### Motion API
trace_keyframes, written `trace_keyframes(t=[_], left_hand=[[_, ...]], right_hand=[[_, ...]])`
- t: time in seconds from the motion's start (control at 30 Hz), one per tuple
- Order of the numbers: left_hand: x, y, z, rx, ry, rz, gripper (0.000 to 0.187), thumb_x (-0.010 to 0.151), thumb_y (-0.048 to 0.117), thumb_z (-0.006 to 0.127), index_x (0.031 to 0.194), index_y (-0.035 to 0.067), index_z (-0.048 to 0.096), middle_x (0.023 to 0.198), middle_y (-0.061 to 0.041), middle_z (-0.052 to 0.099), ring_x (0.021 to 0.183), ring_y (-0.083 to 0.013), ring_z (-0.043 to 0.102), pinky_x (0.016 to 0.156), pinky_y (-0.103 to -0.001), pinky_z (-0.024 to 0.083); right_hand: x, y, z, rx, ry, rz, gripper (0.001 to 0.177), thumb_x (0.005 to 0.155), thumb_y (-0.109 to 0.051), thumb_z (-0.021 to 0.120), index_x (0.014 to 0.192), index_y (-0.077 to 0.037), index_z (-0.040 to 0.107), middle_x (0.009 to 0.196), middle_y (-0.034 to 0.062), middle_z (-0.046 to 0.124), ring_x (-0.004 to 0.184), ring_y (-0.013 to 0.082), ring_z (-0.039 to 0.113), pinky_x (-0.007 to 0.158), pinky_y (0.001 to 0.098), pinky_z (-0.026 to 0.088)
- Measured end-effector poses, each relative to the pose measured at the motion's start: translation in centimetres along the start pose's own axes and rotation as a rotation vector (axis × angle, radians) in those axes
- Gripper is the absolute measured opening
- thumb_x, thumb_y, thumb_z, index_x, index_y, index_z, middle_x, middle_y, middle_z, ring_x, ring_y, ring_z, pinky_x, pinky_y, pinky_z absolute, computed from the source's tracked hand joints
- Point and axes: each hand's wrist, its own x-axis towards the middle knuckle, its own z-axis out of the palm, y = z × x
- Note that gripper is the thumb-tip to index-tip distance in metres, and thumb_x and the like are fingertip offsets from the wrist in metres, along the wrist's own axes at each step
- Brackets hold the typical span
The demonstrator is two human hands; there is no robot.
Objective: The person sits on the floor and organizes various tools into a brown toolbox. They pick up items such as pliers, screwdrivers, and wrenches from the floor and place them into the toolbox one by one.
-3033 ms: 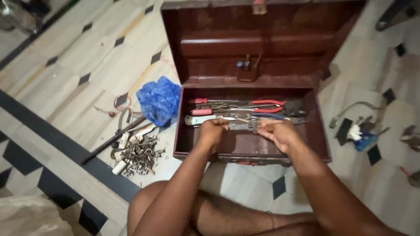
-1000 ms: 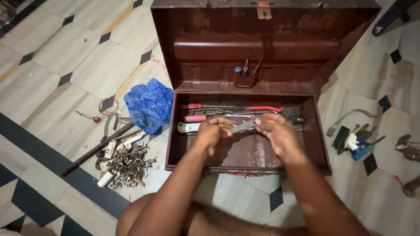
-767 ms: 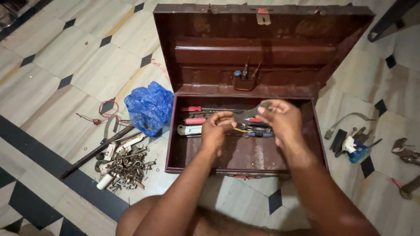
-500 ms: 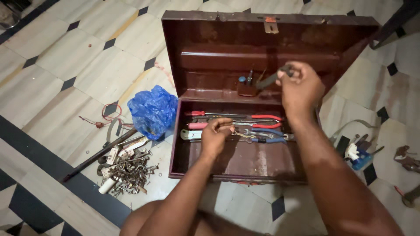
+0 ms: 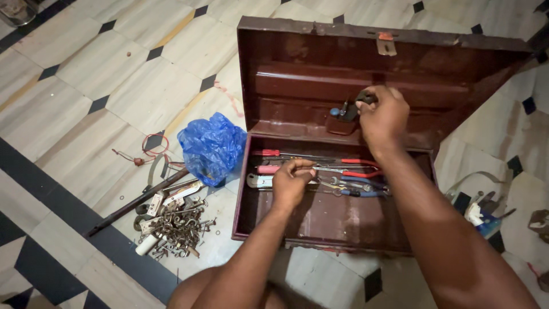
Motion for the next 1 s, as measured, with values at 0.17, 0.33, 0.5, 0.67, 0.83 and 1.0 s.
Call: trace_keyframes(t=[0.17, 0.33, 0.5, 0.67, 0.83, 1.0], left_hand=[[-0.1, 0.2, 0.2, 0.037, 0.023, -0.032, 0.028, 0.083, 0.002, 0.077, 0.111, -0.002, 0.072, 0.099, -0.008, 0.077, 0.092, -0.0145, 0.073, 0.084, -0.026, 0.056], [0.1, 0.1, -0.1, 0.053, 0.033, -0.025, 0.028, 0.083, 0.004, 0.077, 0.110, -0.001, 0.072, 0.100, -0.008, 0.077, 0.092, -0.0144, 0.074, 0.083, -0.026, 0.057], [0.0, 0.0, 0.2, 0.080, 0.035, -0.019, 0.028, 0.083, 0.004, 0.077, 0.109, -0.001, 0.072, 0.101, -0.008, 0.078, 0.093, -0.0145, 0.074, 0.084, -0.026, 0.057], [0.0, 0.0, 0.3, 0.086, 0.024, -0.039, 0.028, 0.084, 0.004, 0.077, 0.111, 0.000, 0.072, 0.102, -0.008, 0.077, 0.093, -0.0142, 0.074, 0.085, -0.026, 0.057], [0.2, 0.0, 0.1, 0.050, 0.024, -0.014, 0.027, 0.083, 0.004, 0.076, 0.110, 0.000, 0.072, 0.101, -0.008, 0.077, 0.092, -0.0141, 0.074, 0.083, -0.026, 0.057], [0.3, -0.1, 0.1, 0.073, 0.038, -0.053, 0.025, 0.084, 0.003, 0.077, 0.109, 0.000, 0.073, 0.099, -0.009, 0.078, 0.090, -0.0146, 0.074, 0.082, -0.026, 0.057]], right_hand=[[-0.3, 0.5, 1.7, -0.008, -0.017, 0.051, 0.028, 0.084, 0.009, 0.077, 0.108, 0.000, 0.066, 0.094, 0.0091, 0.070, 0.081, 0.0140, 0.070, 0.072, 0.0284, 0.060], [-0.9, 0.8, 1.8, 0.006, 0.008, 0.070, 0.032, 0.083, 0.009, 0.080, 0.109, 0.000, 0.062, 0.094, 0.0093, 0.069, 0.079, 0.0139, 0.068, 0.070, 0.0283, 0.059], [-1.9, 1.7, 1.6, 0.198, 0.084, 0.060, 0.038, 0.083, 0.012, 0.075, 0.114, 0.001, 0.058, 0.103, 0.0056, 0.068, 0.087, 0.0123, 0.073, 0.076, 0.0254, 0.062], [-2.2, 2.6, 2.3, 0.188, 0.101, 0.131, 0.024, 0.088, 0.009, 0.075, 0.109, 0.001, 0.065, 0.093, 0.0082, 0.074, 0.086, 0.0142, 0.074, 0.077, 0.0254, 0.061], [-0.8, 2.8, 2.2, 0.183, 0.041, 0.083, 0.016, 0.093, 0.011, 0.066, 0.106, 0.003, 0.069, 0.097, 0.0109, 0.076, 0.092, 0.0163, 0.078, 0.077, 0.0260, 0.063], [-0.8, 2.4, 2.1, 0.163, -0.032, 0.111, 0.014, 0.094, 0.012, 0.065, 0.103, 0.003, 0.070, 0.095, 0.0115, 0.076, 0.093, 0.0175, 0.079, 0.076, 0.0262, 0.063]])
